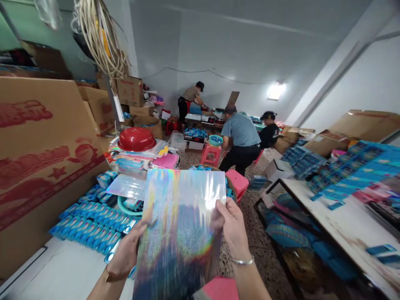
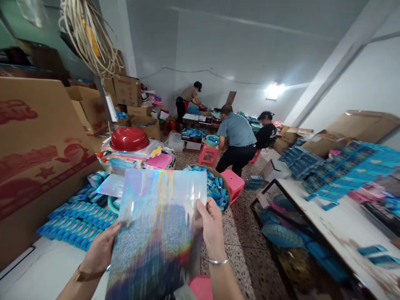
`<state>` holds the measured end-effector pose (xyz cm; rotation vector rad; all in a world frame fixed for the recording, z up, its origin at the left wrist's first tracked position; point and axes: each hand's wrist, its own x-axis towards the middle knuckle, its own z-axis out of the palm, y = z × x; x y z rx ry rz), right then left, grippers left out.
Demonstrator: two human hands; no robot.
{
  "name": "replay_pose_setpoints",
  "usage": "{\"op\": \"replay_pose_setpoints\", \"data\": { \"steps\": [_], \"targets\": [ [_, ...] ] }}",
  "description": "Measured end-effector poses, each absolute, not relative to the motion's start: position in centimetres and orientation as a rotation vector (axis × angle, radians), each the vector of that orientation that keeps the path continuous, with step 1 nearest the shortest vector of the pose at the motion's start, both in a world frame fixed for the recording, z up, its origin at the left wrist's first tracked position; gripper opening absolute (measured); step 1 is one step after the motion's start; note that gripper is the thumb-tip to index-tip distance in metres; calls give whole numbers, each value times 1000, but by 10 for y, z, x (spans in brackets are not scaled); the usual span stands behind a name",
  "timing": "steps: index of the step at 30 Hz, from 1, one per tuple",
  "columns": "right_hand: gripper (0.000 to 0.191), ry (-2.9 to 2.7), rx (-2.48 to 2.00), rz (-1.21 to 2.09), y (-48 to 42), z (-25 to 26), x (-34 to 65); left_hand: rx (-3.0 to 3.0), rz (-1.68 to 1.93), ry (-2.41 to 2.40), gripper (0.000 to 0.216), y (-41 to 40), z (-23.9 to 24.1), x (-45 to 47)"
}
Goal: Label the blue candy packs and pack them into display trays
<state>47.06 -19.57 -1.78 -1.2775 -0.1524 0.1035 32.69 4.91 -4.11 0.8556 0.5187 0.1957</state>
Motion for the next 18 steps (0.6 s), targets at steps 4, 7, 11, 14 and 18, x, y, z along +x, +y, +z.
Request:
{"op": "replay_pose_setpoints", "data": {
  "steps": [4, 7, 11, 14, 18],
  "targets": [
    [27, -156, -1393, 57, -198, -6, 460, 886, 200, 512, 21, 45, -19, 330],
    [27, -168, -1432, 51, -189, -3, 456, 896, 254, 513, 20, 45, -14, 321],
    [28, -215, -1440, 103, -171, -4, 454, 911, 326, 513, 21, 54, -19, 299],
    [28, -253, -1440, 165, -155, -7, 452, 896, 342, 525, 21, 61, -27, 282],
    [31, -273, -1432, 232, -139, -14, 447, 820, 370, 579, 26, 62, -31, 261]
  ]
}}
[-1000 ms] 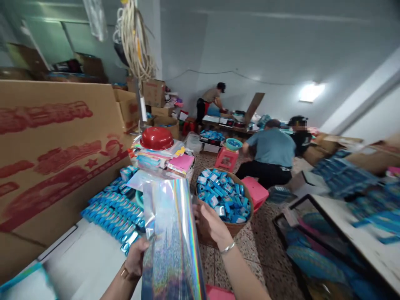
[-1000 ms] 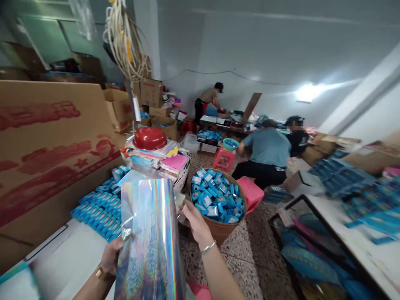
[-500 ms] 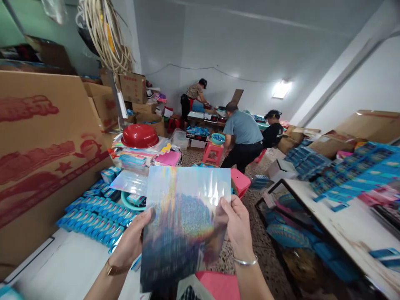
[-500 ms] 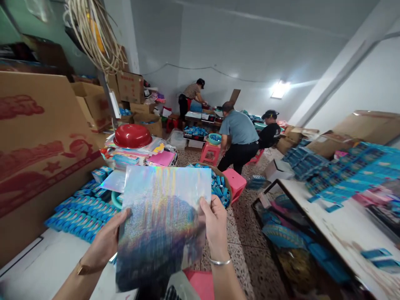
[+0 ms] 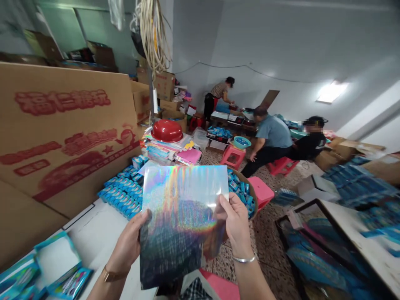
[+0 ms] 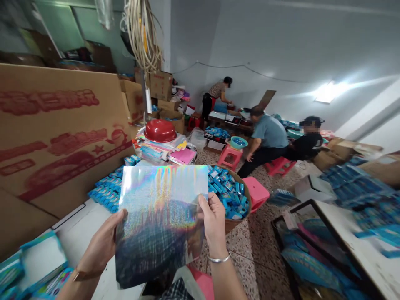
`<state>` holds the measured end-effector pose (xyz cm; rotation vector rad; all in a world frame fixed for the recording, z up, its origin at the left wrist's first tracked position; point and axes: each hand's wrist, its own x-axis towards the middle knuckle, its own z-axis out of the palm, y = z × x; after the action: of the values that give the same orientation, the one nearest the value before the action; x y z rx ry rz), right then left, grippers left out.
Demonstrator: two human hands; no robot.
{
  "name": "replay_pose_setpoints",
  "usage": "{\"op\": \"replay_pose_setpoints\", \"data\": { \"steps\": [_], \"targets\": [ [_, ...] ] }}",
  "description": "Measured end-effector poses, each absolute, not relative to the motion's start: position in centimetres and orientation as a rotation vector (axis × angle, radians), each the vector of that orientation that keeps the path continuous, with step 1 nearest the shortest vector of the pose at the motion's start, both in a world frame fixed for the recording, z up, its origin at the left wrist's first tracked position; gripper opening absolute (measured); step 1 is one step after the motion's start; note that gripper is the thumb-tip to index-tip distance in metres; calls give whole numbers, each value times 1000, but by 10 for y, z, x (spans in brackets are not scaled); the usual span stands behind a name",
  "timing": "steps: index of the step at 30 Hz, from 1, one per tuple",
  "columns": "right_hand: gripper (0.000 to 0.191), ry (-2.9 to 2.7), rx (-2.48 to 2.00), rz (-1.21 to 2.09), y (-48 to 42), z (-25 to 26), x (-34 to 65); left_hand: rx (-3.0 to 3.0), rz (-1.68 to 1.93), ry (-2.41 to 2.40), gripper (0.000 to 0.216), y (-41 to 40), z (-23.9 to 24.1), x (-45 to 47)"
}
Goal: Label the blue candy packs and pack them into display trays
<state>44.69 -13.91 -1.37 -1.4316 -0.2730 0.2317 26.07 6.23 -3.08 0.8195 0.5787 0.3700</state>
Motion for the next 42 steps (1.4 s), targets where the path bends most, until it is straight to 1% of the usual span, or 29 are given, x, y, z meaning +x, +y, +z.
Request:
{"op": "replay_pose_setpoints", "data": {
  "steps": [5, 9, 16, 29, 32, 33, 36, 37, 38, 39, 40, 42],
  "targets": [
    [31, -274, -1454, 299, -129, -20, 440, 716, 460, 695, 23, 57, -33, 242],
    [29, -270, -1445, 342, -124, -22, 436, 666, 507, 741, 22, 58, -44, 235],
    [30, -256, -1455, 355, -122, -26, 433, 645, 496, 704, 27, 56, -57, 230],
    [31, -259, -1498, 358, -124, -28, 432, 636, 495, 752, 23, 57, -68, 230],
    [29, -339, -1555, 322, -122, -26, 438, 800, 542, 750, 32, 65, -68, 229],
    [27, -393, -1594, 293, -121, -23, 441, 909, 622, 758, 40, 68, -64, 229],
    [21, -685, -1765, 194, -114, -7, 450, 1380, 992, 819, 79, 73, -42, 233],
    [19, -816, -1835, 178, -110, 0, 451, 1551, 1081, 800, 89, 74, -32, 237],
    [17, -958, -1904, 170, -106, 8, 450, 1710, 1121, 744, 94, 73, -21, 244],
    [16, -1105, -1968, 167, -101, 16, 448, 1843, 1105, 656, 94, 72, -11, 252],
    [14, -1253, -2024, 165, -96, 23, 444, 1943, 1050, 550, 89, 70, -3, 263],
    [12, -1530, -2095, 142, -88, 34, 435, 2066, 872, 355, 67, 65, 7, 286]
  ]
}}
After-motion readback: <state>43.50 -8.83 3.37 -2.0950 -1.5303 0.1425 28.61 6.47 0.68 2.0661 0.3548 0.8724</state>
